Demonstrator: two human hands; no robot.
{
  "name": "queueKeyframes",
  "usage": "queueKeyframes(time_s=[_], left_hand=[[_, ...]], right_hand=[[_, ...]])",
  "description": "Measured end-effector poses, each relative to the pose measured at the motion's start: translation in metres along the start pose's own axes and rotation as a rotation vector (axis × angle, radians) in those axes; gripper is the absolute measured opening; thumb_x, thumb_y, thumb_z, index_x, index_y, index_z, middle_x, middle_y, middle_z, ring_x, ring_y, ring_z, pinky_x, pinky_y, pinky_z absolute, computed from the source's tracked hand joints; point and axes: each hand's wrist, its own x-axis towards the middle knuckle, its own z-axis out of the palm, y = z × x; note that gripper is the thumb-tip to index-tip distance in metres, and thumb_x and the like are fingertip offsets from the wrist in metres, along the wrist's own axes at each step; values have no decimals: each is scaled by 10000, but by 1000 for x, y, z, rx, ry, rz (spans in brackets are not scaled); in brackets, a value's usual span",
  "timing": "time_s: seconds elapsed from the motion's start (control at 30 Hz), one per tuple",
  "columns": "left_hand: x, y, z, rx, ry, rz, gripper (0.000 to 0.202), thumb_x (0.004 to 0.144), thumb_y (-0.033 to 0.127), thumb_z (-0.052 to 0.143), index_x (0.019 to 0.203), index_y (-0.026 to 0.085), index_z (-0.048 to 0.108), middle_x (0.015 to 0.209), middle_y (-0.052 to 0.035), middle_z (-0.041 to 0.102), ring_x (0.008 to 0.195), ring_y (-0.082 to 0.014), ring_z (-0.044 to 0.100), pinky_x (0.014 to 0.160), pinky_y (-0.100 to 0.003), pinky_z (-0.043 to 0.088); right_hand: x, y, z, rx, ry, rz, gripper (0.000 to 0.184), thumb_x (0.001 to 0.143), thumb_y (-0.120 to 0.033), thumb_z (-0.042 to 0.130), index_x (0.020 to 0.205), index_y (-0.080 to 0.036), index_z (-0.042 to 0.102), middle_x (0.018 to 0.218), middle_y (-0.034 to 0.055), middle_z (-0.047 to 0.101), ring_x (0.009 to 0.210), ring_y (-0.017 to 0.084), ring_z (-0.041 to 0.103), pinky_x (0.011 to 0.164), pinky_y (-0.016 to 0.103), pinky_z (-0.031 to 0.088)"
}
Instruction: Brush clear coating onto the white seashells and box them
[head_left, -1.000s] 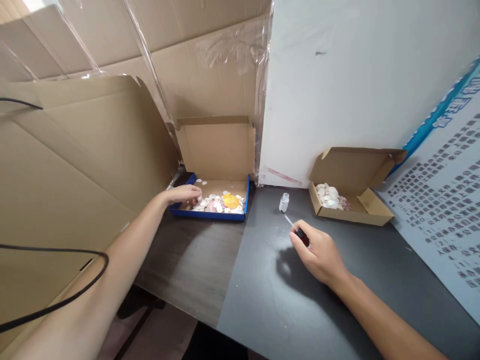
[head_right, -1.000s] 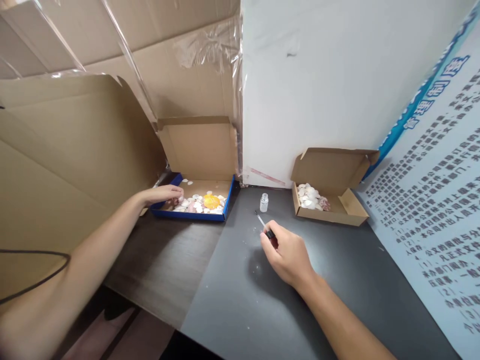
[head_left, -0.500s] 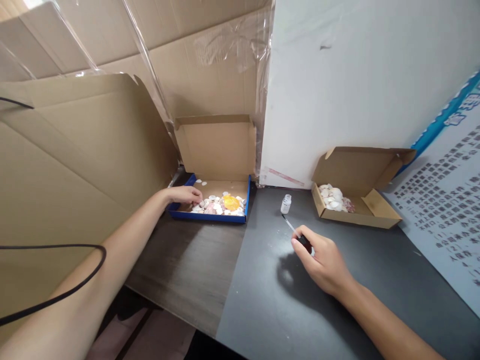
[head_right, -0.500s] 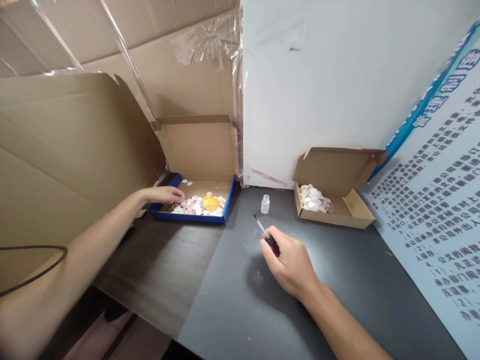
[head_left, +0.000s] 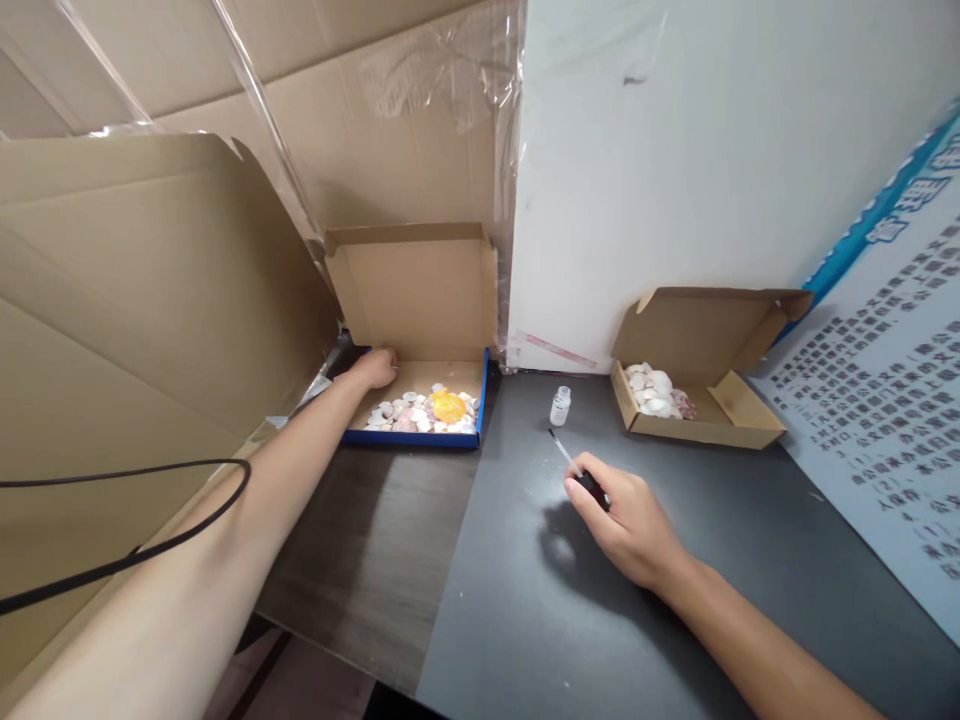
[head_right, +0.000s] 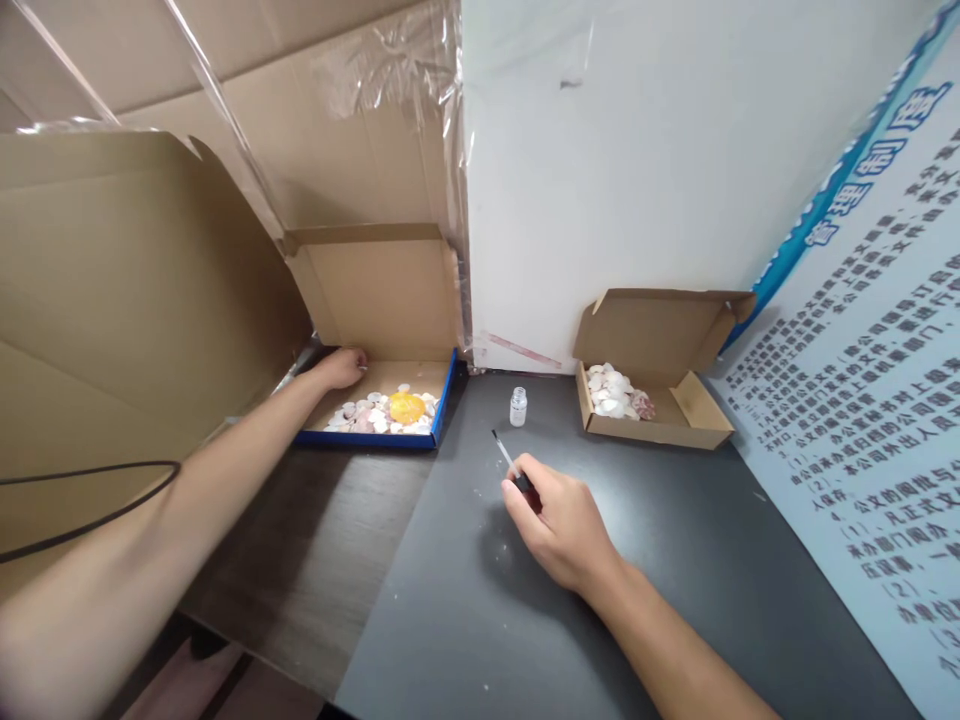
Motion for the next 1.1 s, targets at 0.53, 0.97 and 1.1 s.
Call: queueKeyframes(time_s=[0.53, 0.97, 1.1], left_hand=[[-49, 18, -20, -14, 154, 53, 132, 775, 157, 609, 863, 126, 703, 969, -151, 714, 990, -304, 652, 814, -308, 480], [-162, 187, 35, -651, -30, 612, 90, 805, 201, 482, 820, 196, 570, 752, -2, 585, 697, -157, 523, 649, -274, 407], [-160, 190, 59, -925, -249, 561, 159, 835, 312, 556, 929, 184, 568, 699, 20, 557, 615, -129, 538, 609, -265, 441]], right_hand=[[7, 6, -7, 81, 119, 24, 169, 905, -338, 449, 800, -217, 502, 602, -43, 477, 560, 135, 441, 574, 245, 324], [15, 20, -15, 137, 300, 24, 125, 856, -266, 459, 747, -205, 469, 638, -48, 439, 584, 121, 397, 586, 243, 304], [16, 23, -18, 116, 269, -13, 248, 921, -315, 371, 712, -207, 451, 643, -31, 451, 618, 135, 433, 606, 252, 312]])
